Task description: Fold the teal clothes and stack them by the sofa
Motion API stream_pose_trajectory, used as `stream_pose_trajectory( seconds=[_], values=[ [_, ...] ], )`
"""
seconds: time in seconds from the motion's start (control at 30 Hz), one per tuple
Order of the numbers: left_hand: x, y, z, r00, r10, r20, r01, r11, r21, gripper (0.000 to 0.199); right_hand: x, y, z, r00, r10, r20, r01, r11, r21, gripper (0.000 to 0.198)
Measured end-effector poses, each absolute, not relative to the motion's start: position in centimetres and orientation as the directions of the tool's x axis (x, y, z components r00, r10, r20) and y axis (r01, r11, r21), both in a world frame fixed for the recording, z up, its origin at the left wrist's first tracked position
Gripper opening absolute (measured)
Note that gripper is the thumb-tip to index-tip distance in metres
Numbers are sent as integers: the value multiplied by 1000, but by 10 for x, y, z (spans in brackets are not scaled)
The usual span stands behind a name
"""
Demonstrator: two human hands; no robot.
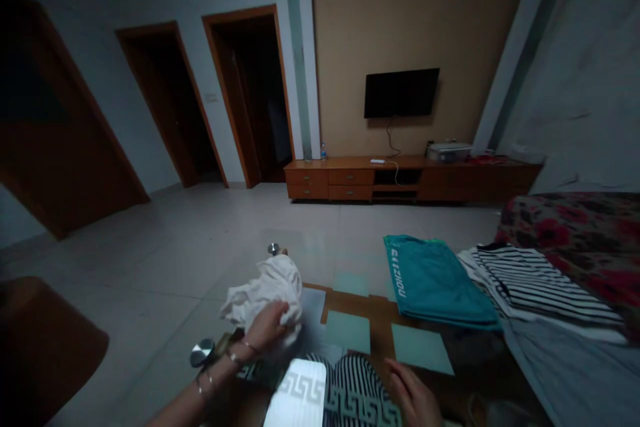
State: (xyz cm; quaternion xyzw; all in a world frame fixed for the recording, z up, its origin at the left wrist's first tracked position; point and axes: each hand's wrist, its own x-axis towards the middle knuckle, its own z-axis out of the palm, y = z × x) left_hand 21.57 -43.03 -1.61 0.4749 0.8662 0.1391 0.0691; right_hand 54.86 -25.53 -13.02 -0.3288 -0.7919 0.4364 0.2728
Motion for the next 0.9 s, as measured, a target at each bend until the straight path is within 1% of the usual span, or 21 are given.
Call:
stream_pose_trajectory(
  seconds=[0.03,0.07,0.13,0.17,0.23,0.3,0.33,0.37,0.4,0.47,0.5,0.57,0.6,0.67,0.7,0.73,0.77,0.8,0.83,0.9],
  values=[
    [257,-439,-24,-432,901,-39,853,422,308,20,547,-278,-128,-605,792,84,285,314,-906,51],
    [297,-451,-30,-351,934,-66,878,353,323,20,546,-298,-126,-572,820,37,279,237,-930,55],
    [366,-479,-35,-230,967,-113,887,256,383,24,546,-331,-120,-520,854,-5,250,146,-957,62],
    [391,-493,-33,-187,972,-141,880,230,416,27,547,-344,-116,-506,863,1,238,141,-961,64],
    [423,-516,-25,-112,976,-186,847,192,496,32,551,-363,-109,-495,868,37,244,180,-953,66],
    [432,-527,-15,-64,982,-179,801,157,578,28,558,-376,-103,-509,859,53,296,233,-926,59],
    [431,-528,-10,-67,989,-132,788,134,601,25,563,-381,-102,-529,847,54,324,261,-909,51],
    [427,-526,-7,-94,994,-53,793,107,600,24,569,-387,-100,-557,829,51,349,289,-891,40],
    [421,-521,-6,-133,990,46,815,82,573,25,574,-393,-100,-586,809,45,373,319,-872,31],
    [406,-508,-10,-234,944,234,870,96,484,36,586,-406,-99,-627,778,38,414,374,-830,19],
    [399,-501,-16,-286,920,268,876,138,463,44,591,-413,-99,-636,771,34,430,389,-815,17],
    [389,-489,-31,-363,908,211,838,219,500,55,599,-425,-95,-625,780,33,436,383,-815,16],
    [386,-484,-40,-369,914,170,810,227,540,53,601,-428,-92,-612,790,34,419,361,-833,18],
    [386,-481,-54,-317,937,149,764,160,625,45,602,-431,-82,-584,811,29,371,299,-879,27],
    [389,-482,-58,-283,944,170,743,104,661,42,600,-430,-77,-582,812,31,352,287,-891,37],
    [392,-486,-60,-255,947,195,721,52,691,41,599,-429,-71,-597,801,39,345,300,-889,47],
    [397,-493,-59,-235,950,206,696,17,718,39,597,-429,-65,-625,779,48,354,337,-872,52],
    [402,-502,-57,-224,953,203,670,-1,742,37,597,-432,-60,-658,751,55,377,392,-839,51],
    [406,-513,-54,-222,957,188,650,2,760,33,598,-437,-57,-691,721,49,408,445,-797,44],
    [411,-542,-49,-254,957,140,633,54,772,22,605,-457,-54,-748,663,-20,465,502,-729,28]
  ],
)
